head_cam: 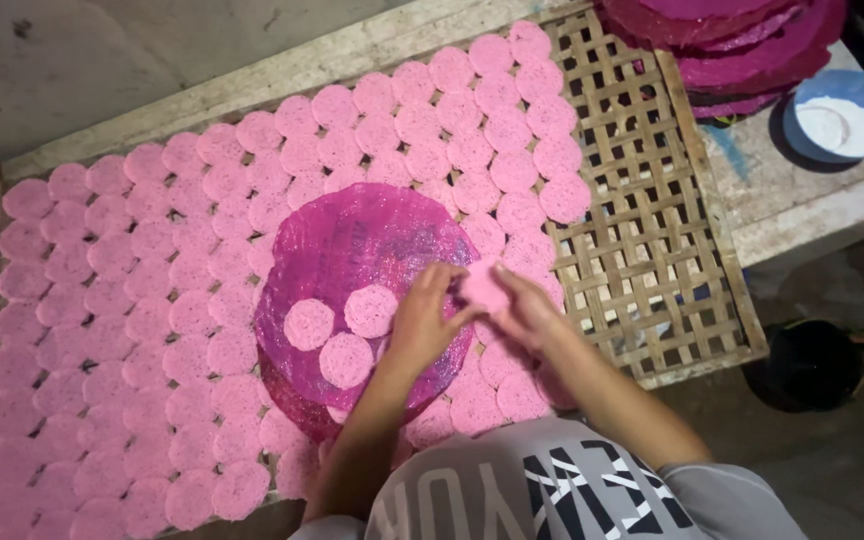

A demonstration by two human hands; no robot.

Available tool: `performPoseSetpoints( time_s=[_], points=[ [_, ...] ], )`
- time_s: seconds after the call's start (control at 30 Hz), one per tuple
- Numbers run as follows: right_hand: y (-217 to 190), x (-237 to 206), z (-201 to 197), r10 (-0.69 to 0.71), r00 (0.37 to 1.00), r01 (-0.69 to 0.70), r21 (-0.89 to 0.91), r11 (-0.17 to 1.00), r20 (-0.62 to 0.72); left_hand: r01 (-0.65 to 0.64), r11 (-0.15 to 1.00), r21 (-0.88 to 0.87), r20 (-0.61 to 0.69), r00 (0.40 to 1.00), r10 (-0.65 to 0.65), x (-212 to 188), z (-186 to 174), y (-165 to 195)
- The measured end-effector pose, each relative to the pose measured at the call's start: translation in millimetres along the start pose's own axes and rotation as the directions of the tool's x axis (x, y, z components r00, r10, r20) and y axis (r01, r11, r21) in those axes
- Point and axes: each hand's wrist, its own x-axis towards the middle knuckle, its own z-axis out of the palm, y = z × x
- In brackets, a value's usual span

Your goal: The person places pink circular discs onto a large pink glittery sheet laid on a woven tray. They repeatedly pick up discs from a nearby pile and arrange them in rows on the sheet, then transfer the sheet with discs to another tray.

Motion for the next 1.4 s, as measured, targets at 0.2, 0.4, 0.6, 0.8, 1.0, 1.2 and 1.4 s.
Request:
performPoseSetpoints(
  time_s=[0.2, 0.4, 0.6, 0.8, 1.0, 1.2, 1.4],
  points=[
    [-65.2, 27.7, -106.0, -0.536, 0.819, 0.309, -0.629, 0.713, -0.205, 0.069, 0.925, 0.373, -0.318, 0.946, 0.058, -2.8, -12.6, -96.6],
    [-70.9, 48.6, -146.6, -0.829, 0.559, 0.072, -0.997, 0.025, 0.019, 0.118, 0.972, 0.201, -0.276, 0.959, -0.060, 0.3, -17.8, -139.6],
    [-75.8, 27.0, -111.1, -0.898, 0.300, 0.111, -0.947, -0.302, 0.322, 0.155, 0.969, 0.193, -0.162, 0.979, -0.124, -2.0, -34.3, -131.0],
    [5.1, -28.7, -33.9, -0.516, 0.856, 0.263, -0.825, 0.500, -0.040, 0.221, 0.975, -0.027, 0.021, 0.975, -0.220, -31.8, -28.6, -58.9],
    [57.6, -37.7, -48.9, -0.017, 0.999, 0.019, 0.058, 0.998, -0.036, -0.296, 0.953, 0.068, 0.046, 0.955, 0.293, -58.8, 26.1, -10.9],
    [-1.3, -8.4, -153.8, -0.518, 0.792, 0.291, -0.545, 0.786, -0.324, -0.117, 0.905, 0.410, -0.034, 0.989, 0.143, -64.7, 30.8, -87.2],
    [-12.2, 2.1, -158.6, -0.836, 0.537, 0.221, -0.939, 0.264, -0.109, 0.059, 0.861, 0.504, 0.030, 0.996, -0.086, -59.1, 27.6, -114.2]
  ],
)
